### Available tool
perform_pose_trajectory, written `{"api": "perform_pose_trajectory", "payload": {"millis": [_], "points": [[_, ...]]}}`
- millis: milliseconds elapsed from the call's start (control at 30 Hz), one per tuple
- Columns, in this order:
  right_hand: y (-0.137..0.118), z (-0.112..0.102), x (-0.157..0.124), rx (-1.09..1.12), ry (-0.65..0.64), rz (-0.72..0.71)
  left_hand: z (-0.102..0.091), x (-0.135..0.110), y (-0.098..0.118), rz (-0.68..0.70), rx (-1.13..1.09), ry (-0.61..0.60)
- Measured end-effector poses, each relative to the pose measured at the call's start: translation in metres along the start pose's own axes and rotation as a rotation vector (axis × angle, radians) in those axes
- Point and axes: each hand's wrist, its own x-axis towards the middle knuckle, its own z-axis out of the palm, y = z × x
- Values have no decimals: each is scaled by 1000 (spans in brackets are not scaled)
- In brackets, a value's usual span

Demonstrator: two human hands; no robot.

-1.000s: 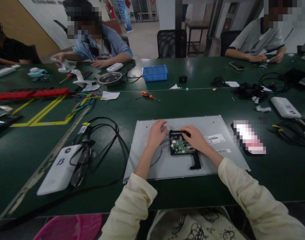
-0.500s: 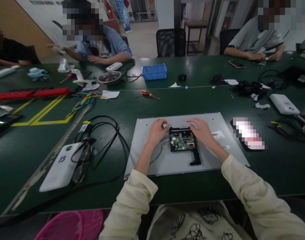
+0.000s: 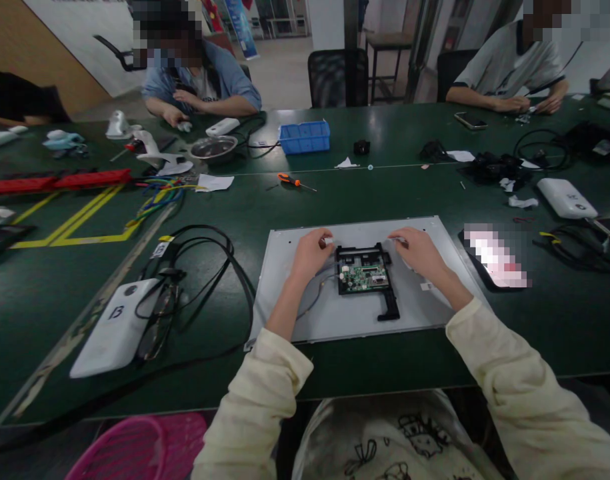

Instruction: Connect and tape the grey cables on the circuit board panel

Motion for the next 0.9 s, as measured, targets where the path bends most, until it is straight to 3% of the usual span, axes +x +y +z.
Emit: {"api": "perform_pose_trajectory", "payload": {"millis": [333, 533, 733, 900], "points": [[8, -1, 0, 67, 58, 27, -3, 1, 4, -80, -178, 95], [-16, 2, -1, 124, 150, -96, -3, 5, 13, -76, -439, 110], [-53, 2, -8, 51, 78, -256, -1, 1, 40, -66, -622, 14], [-69, 7, -14, 60, -4, -326, -3, -8, 64, -69, -700, -113]]}}
